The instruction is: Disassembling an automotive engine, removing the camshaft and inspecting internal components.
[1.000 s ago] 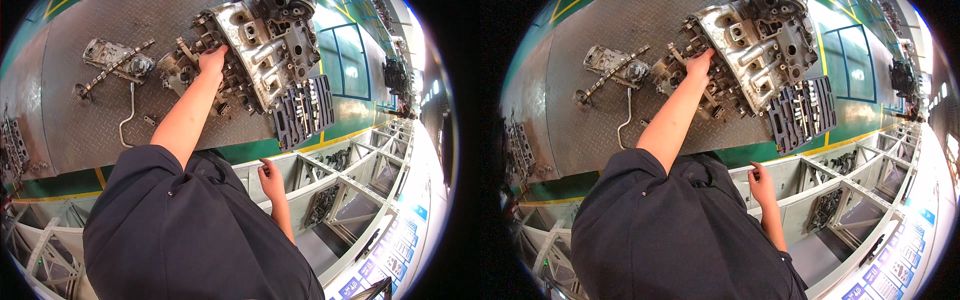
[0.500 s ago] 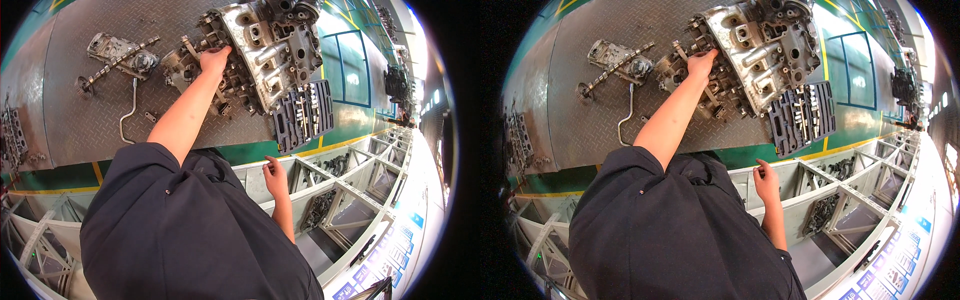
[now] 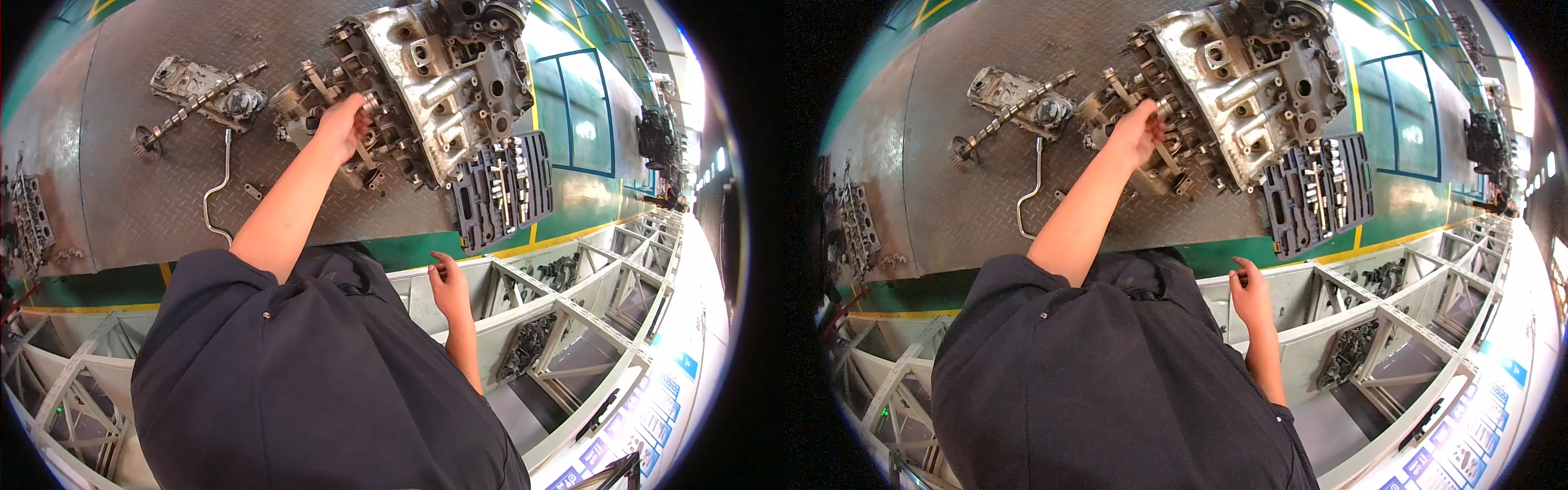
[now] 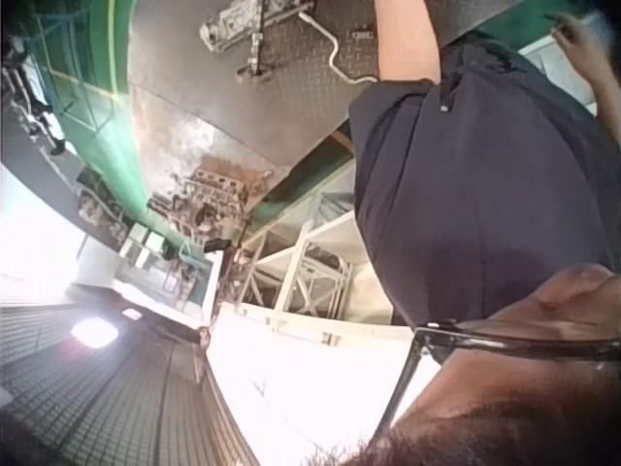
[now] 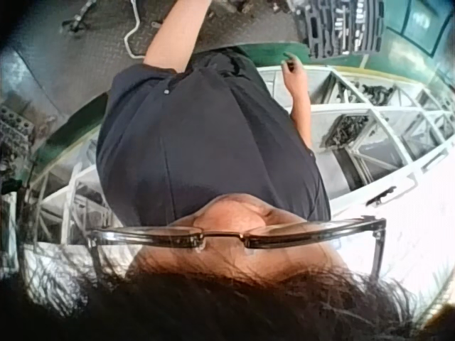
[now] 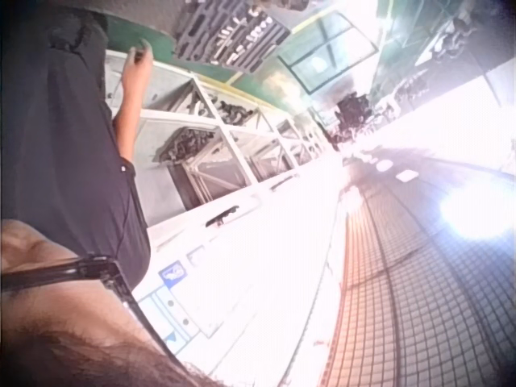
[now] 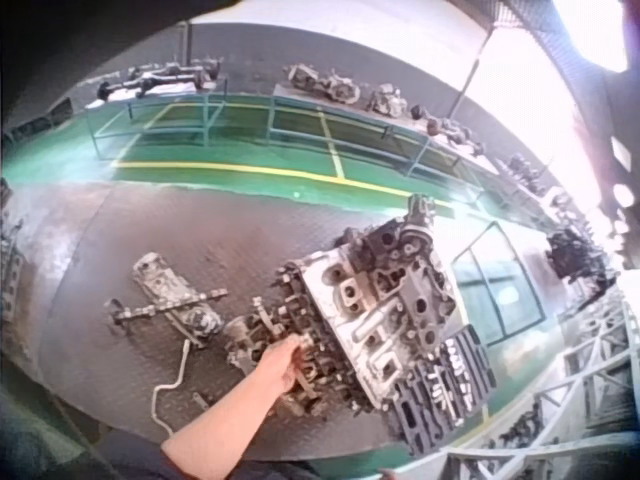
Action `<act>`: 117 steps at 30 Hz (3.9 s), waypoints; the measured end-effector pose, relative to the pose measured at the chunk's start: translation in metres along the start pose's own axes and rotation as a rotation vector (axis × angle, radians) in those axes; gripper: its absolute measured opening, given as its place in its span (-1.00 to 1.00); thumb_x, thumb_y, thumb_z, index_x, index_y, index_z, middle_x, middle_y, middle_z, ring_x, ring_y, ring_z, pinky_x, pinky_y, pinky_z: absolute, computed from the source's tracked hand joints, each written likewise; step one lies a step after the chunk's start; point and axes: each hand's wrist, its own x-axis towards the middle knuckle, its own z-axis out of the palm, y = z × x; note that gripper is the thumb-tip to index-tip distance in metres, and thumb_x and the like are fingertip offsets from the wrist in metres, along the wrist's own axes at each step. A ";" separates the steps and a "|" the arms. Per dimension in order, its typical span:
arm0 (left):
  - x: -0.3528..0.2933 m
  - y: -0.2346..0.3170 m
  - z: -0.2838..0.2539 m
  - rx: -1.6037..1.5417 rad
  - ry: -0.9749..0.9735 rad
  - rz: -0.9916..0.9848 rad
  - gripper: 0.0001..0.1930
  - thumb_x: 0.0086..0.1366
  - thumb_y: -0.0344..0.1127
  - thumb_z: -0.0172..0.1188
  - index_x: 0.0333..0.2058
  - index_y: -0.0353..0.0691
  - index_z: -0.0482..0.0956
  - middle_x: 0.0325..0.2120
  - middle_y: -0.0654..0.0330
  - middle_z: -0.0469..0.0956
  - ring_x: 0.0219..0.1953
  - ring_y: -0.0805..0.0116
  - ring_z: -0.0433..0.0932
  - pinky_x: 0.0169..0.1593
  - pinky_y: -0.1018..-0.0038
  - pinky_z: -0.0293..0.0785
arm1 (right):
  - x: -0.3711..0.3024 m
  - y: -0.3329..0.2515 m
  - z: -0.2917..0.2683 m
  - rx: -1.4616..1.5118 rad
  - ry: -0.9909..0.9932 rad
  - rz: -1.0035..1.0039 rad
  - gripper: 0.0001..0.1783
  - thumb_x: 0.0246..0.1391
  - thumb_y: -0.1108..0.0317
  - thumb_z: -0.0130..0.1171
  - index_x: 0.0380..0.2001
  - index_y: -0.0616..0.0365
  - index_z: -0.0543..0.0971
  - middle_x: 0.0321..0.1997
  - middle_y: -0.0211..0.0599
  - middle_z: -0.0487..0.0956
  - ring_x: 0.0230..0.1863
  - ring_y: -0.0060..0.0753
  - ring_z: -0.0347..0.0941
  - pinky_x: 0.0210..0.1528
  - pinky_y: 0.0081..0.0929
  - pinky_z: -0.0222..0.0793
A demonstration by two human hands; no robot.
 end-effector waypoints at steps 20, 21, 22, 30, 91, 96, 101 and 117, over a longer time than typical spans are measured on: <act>-0.089 -0.093 -0.286 1.121 0.261 0.418 -0.53 -0.14 -0.42 0.29 -0.18 -0.32 0.40 -0.38 0.13 0.44 -0.31 0.31 0.41 -0.16 0.42 0.39 | 0.029 -0.001 0.014 -0.181 -0.150 0.005 -0.68 0.14 0.44 0.13 -0.01 0.16 0.51 -0.38 -0.19 0.54 -0.40 -0.38 0.45 -0.27 -0.46 0.40; -0.088 -0.094 -0.284 1.122 0.258 0.421 -0.53 -0.14 -0.42 0.29 -0.18 -0.32 0.40 -0.38 0.13 0.44 -0.31 0.31 0.41 -0.16 0.42 0.39 | 0.029 -0.001 0.017 -0.180 -0.146 0.004 -0.68 0.14 0.44 0.13 -0.01 0.16 0.51 -0.38 -0.19 0.54 -0.40 -0.38 0.45 -0.27 -0.46 0.40; -0.086 -0.096 -0.282 1.224 0.258 0.493 -0.51 -0.13 -0.43 0.28 -0.14 -0.30 0.39 -0.30 0.09 0.41 -0.21 0.21 0.37 -0.07 0.35 0.35 | 0.030 0.001 0.020 -0.180 -0.148 -0.006 -0.68 0.14 0.44 0.13 -0.02 0.16 0.51 -0.37 -0.19 0.54 -0.39 -0.36 0.46 -0.26 -0.45 0.41; -0.086 -0.102 -0.294 1.622 0.211 0.620 -0.44 -0.14 -0.47 0.27 -0.05 -0.16 0.42 -0.14 0.10 0.44 -0.03 -0.02 0.34 0.04 0.20 0.34 | 0.027 0.006 0.017 -0.182 -0.124 -0.026 -0.68 0.12 0.41 0.15 -0.03 0.14 0.52 -0.39 -0.17 0.54 -0.39 -0.28 0.50 -0.26 -0.40 0.42; -0.074 -0.149 -0.145 0.157 -0.304 -0.257 -0.63 0.23 -0.49 0.01 0.04 -0.26 0.40 -0.28 0.21 0.42 -0.30 0.41 0.41 -0.16 0.51 0.42 | 0.022 0.103 -0.017 -0.169 -0.217 0.014 -0.69 0.12 0.38 0.17 -0.04 0.16 0.52 -0.44 -0.17 0.53 -0.42 -0.32 0.49 -0.30 -0.40 0.40; -0.096 -0.141 -0.213 1.128 0.048 0.335 -0.56 0.01 -0.41 0.21 -0.07 -0.25 0.39 -0.28 0.11 0.40 -0.16 0.27 0.42 -0.03 0.35 0.39 | 0.046 0.105 -0.014 -0.249 -0.272 -0.025 -0.68 0.10 0.38 0.18 -0.06 0.19 0.52 -0.48 -0.19 0.52 -0.46 -0.31 0.47 -0.33 -0.41 0.39; -0.112 -0.112 -0.254 1.365 0.280 0.734 -0.48 -0.17 -0.43 0.29 -0.11 -0.21 0.47 -0.23 0.05 0.45 -0.10 0.01 0.40 0.04 0.24 0.35 | 0.057 0.075 -0.015 -0.280 -0.251 -0.090 -0.67 0.11 0.39 0.15 -0.04 0.22 0.51 -0.49 -0.17 0.50 -0.49 -0.33 0.42 -0.35 -0.42 0.36; -0.096 -0.099 -0.300 1.531 0.274 0.792 -0.53 -0.08 -0.52 0.24 -0.10 -0.16 0.44 -0.16 0.04 0.44 -0.04 0.00 0.42 0.02 0.22 0.37 | 0.036 0.056 0.013 -0.337 -0.323 -0.014 -0.64 0.12 0.33 0.15 -0.01 0.18 0.50 -0.43 -0.16 0.56 -0.42 -0.24 0.51 -0.31 -0.36 0.40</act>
